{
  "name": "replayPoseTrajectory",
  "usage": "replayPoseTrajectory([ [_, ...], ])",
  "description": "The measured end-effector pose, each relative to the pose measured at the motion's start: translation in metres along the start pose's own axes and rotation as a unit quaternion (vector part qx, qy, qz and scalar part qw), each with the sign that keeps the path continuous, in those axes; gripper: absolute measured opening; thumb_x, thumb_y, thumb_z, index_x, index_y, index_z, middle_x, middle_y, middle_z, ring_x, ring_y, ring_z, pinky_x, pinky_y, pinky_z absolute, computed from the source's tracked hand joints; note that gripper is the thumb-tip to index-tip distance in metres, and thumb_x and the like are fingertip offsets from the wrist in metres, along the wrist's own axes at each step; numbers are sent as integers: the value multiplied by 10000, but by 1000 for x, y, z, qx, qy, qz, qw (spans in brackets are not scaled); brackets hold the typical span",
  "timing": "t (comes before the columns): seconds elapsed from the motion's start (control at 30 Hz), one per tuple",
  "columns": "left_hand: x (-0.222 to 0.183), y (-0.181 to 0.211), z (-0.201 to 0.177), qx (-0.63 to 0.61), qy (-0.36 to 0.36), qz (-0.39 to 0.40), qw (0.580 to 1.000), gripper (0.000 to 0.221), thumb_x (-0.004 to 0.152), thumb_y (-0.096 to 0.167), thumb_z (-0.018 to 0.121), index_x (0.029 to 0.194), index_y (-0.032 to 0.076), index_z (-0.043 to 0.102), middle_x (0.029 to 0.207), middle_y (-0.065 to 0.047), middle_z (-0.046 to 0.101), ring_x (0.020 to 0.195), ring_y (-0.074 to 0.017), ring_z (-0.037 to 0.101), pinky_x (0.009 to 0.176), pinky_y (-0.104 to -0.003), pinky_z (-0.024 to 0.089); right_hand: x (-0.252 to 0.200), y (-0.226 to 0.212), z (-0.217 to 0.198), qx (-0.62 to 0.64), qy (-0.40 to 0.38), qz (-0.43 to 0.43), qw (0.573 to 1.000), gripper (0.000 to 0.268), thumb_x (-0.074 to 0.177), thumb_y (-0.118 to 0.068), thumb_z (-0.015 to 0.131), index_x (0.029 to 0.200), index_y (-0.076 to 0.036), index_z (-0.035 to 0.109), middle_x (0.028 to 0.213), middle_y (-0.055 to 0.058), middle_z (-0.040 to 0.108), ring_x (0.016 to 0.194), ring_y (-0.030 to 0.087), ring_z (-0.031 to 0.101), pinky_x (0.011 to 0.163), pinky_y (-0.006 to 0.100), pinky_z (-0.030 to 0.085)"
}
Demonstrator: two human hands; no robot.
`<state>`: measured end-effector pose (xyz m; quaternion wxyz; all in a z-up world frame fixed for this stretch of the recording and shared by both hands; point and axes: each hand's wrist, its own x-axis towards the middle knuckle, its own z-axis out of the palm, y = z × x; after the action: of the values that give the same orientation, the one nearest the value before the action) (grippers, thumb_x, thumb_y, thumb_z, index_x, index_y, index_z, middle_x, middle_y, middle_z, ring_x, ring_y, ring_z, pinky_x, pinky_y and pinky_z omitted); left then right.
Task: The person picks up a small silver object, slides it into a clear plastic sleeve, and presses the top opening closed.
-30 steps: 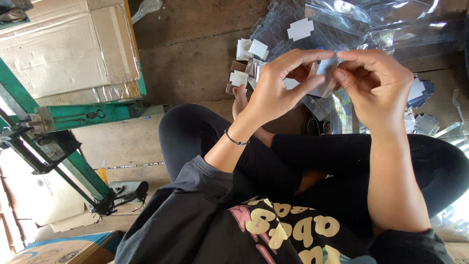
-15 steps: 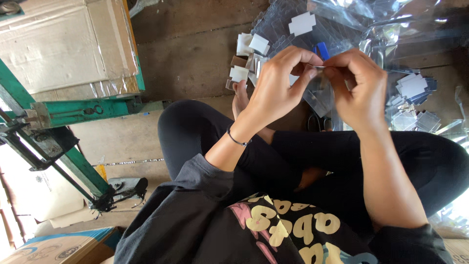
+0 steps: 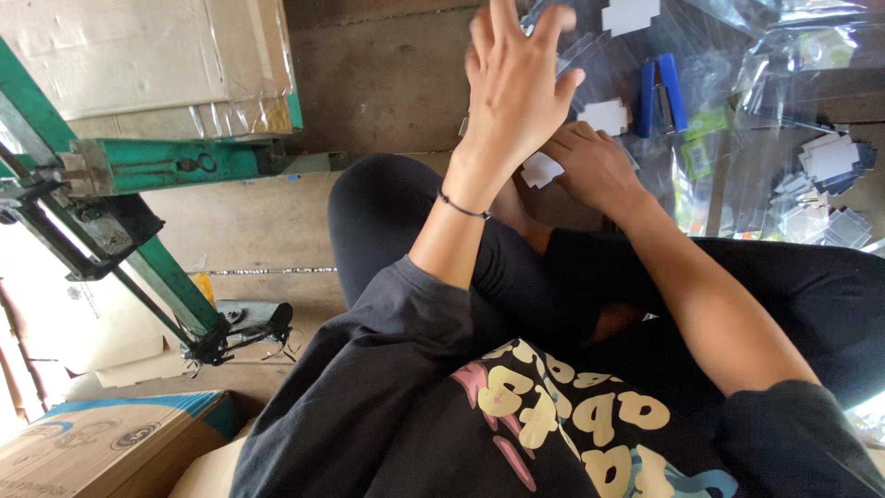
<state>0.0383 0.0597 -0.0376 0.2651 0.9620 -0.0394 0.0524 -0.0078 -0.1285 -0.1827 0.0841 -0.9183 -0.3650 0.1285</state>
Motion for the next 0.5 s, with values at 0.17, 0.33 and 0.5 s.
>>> replayPoseTrajectory([
  [0.17,0,-12,26,65,1,-21,998,859,1031,594,846,1591,265,284,1613,-278,261,1511,-569,318,1188,-743,406,-1,-3,18,-36,61,-28,997,706,631,-55,782,1315,-174,651,1288,26,651,1237,313,575,831,441,517],
  [0.33,1,-3,10,-3,28,7,1000,624,961,537,821,1411,270,482,1543,-266,276,1523,-565,210,1130,-707,432,4,1,29,-25,-5,56,998,480,763,-121,706,1238,-178,675,1203,131,590,1067,379,573,817,483,525],
  [0.5,-6,6,4,-71,-25,0,997,455,975,383,780,1328,180,577,1622,-198,97,1542,-584,28,1102,-852,311,5,-13,15,11,-49,71,996,92,882,-150,658,920,-107,729,1395,112,542,1064,392,608,697,521,583],
])
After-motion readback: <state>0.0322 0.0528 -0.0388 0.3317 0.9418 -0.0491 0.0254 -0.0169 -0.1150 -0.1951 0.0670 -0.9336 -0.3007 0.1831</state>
